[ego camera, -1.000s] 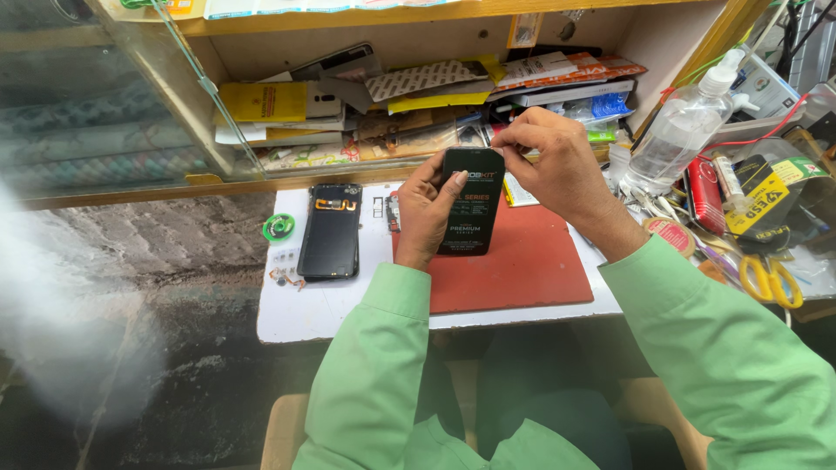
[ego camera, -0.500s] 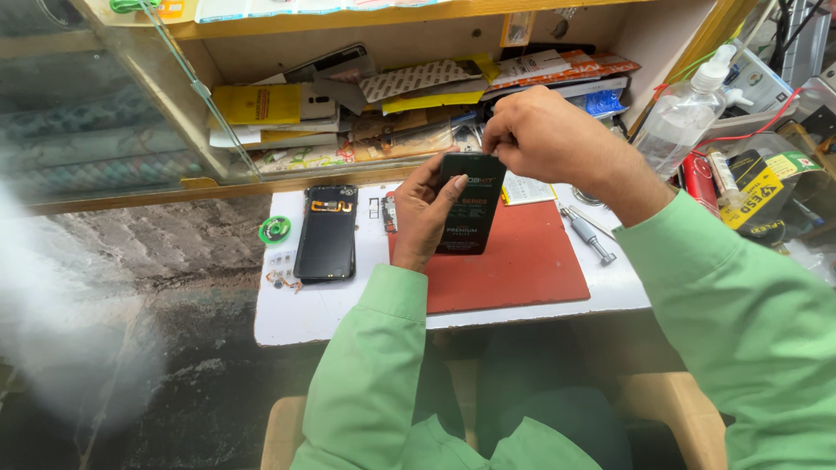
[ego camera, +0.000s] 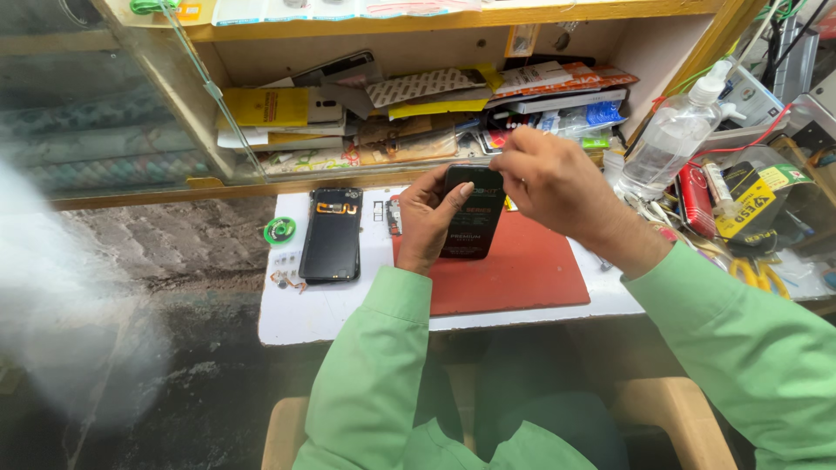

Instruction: The person disassembles a smartphone by removing screws and detaching internal components. They remove the motherboard and battery, then use a heat gun on the phone's back cover.

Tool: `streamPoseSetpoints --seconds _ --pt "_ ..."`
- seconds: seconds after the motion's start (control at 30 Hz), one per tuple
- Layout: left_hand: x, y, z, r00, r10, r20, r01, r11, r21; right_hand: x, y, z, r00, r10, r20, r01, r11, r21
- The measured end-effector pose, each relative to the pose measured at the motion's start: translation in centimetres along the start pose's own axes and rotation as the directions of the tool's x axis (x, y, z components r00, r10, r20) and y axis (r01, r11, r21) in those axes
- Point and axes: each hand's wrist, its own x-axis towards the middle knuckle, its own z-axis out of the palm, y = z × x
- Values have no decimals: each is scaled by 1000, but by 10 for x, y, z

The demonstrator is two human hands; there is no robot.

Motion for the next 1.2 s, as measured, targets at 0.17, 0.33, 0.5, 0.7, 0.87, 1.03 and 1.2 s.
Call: streamPoseSetpoints --seconds 0.17,0.33,0.5,0.7,0.87,1.03,1.2 --pt "1 -2 0 1000 -8 3 8 1000 -19 -8 -2 2 999 -42 10 42 998 -51" --pt "-1 0 1 1000 -4 9 4 1000 -6 12 18 -5 988 34 151 -42 998 51" --pt "-2 2 1 1000 4 13 -5 1000 25 32 25 -14 932 123 341 -180 973 142" --pt "-1 1 -1 999 39 -7 -39 998 -39 13 29 -27 970 211 122 -227 964 138" --pt "1 -8 -3 986 59 -158 -78 989 -122 -66 24 0 799 550 -244 -517 835 187" --pt "-19 -28 9 923 41 -382 -136 965 -224 -148 7 48 610 739 -287 -770 638 7" --pt "-52 -41 18 845 -1 -535 -154 957 -245 -183 2 65 607 727 -320 -792 589 -164"
